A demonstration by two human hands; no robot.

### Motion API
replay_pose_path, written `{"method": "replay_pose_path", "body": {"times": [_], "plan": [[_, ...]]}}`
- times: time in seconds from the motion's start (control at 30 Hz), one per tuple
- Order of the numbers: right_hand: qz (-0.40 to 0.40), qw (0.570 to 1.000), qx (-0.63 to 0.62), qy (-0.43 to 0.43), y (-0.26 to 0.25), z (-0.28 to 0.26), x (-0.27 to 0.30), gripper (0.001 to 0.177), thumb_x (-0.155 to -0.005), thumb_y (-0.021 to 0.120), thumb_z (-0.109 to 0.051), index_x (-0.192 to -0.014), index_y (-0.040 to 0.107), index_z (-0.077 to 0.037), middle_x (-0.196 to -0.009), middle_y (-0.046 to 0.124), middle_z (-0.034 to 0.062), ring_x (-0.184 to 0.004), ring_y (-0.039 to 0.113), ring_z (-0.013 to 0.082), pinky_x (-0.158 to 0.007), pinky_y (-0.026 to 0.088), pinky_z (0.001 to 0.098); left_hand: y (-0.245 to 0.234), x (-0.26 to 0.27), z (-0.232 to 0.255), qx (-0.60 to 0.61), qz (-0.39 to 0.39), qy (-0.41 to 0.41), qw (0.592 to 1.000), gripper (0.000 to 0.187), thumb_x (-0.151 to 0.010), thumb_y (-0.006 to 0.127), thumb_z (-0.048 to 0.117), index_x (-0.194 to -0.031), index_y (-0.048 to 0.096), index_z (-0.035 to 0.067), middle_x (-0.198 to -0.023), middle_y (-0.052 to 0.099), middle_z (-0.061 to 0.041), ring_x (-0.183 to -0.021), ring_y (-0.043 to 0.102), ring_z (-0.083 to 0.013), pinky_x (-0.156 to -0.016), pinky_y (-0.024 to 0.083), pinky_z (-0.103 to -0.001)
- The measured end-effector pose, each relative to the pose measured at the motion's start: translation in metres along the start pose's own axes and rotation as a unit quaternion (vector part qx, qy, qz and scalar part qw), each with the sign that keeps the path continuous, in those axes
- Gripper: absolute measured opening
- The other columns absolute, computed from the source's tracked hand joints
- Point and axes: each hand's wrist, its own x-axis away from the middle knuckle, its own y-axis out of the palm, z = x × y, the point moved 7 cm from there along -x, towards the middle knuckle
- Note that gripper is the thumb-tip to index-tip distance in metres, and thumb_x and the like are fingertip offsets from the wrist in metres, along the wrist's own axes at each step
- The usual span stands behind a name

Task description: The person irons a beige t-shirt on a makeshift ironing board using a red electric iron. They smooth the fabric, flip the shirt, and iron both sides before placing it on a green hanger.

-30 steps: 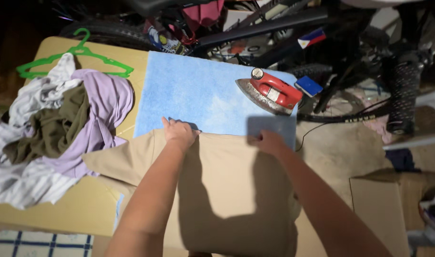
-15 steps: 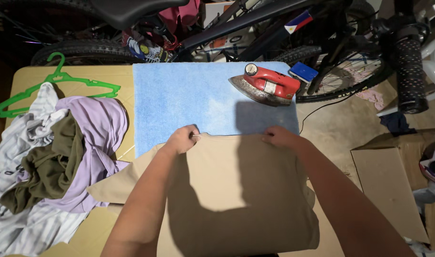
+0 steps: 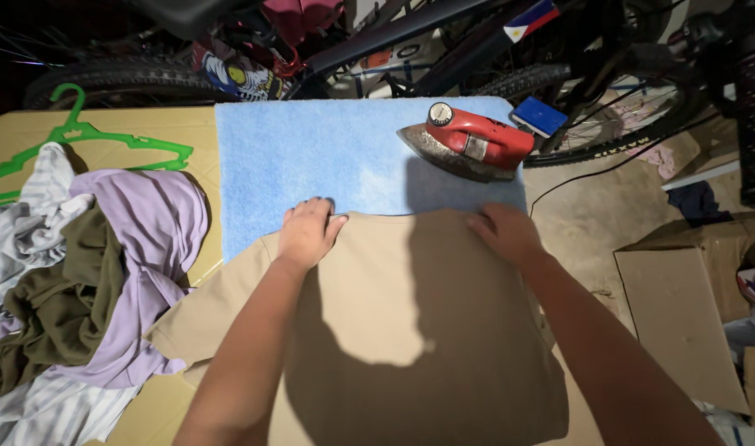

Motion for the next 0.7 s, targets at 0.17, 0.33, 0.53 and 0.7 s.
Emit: {"method": "replay_pose_path", "body": {"times": [0.17, 0.33, 0.53, 0.7], "plan": [[-0.074, 0.987, 0.114, 0.091, -0.015, 0.044, 0.034, 0.057, -0.092, 0.053, -0.067, -0.097, 0.07, -0.012, -0.09, 0.074, 0.0135, -0.087, 0.071, 0.0367, -0.076, 0.055, 0.0486, -0.02, 0.022, -0.024, -0.04, -0.01, 0.051, 0.998, 0.043, -0.096, 0.06, 0.051, -0.108, 0.065, 0.01, -0.101, 0.07, -0.01, -0.097, 0.067, -0.0328, -0.09, 0.051, -0.048], [-0.062, 0.973, 0.183, 0.128, -0.018, 0.054, 0.033, 0.067, -0.094, 0.049, -0.073, -0.091, 0.067, -0.009, -0.088, 0.074, 0.0108, -0.086, 0.072, 0.0337, -0.075, 0.055, 0.0477, -0.017, 0.026, -0.044, -0.099, -0.055, -0.037, 0.993, 0.048, -0.095, 0.058, 0.053, -0.116, 0.064, 0.01, -0.106, 0.07, -0.012, -0.097, 0.066, -0.0345, -0.084, 0.051, -0.048], [0.006, 0.998, 0.061, 0.026, 0.001, 0.033, 0.013, 0.044, -0.094, 0.061, -0.053, -0.087, 0.068, -0.009, -0.09, 0.072, 0.0119, -0.093, 0.067, 0.035, -0.084, 0.05, 0.0471, -0.007, 0.022, -0.007, -0.124, 0.019, -0.029, 0.992, 0.032, -0.098, 0.059, 0.04, -0.115, 0.065, 0.014, -0.109, 0.069, -0.009, -0.107, 0.06, -0.0297, -0.095, 0.04, -0.048], [0.126, 0.97, 0.198, 0.056, -0.031, 0.011, -0.002, 0.03, -0.1, 0.068, -0.038, -0.107, 0.068, -0.009, -0.112, 0.067, 0.0155, -0.111, 0.06, 0.0367, -0.097, 0.043, 0.053, -0.01, 0.024, 0.01, -0.123, 0.097, -0.119, 0.981, 0.029, -0.095, 0.064, 0.035, -0.114, 0.065, 0.013, -0.117, 0.064, -0.011, -0.11, 0.057, -0.0324, -0.099, 0.039, -0.049]]}}
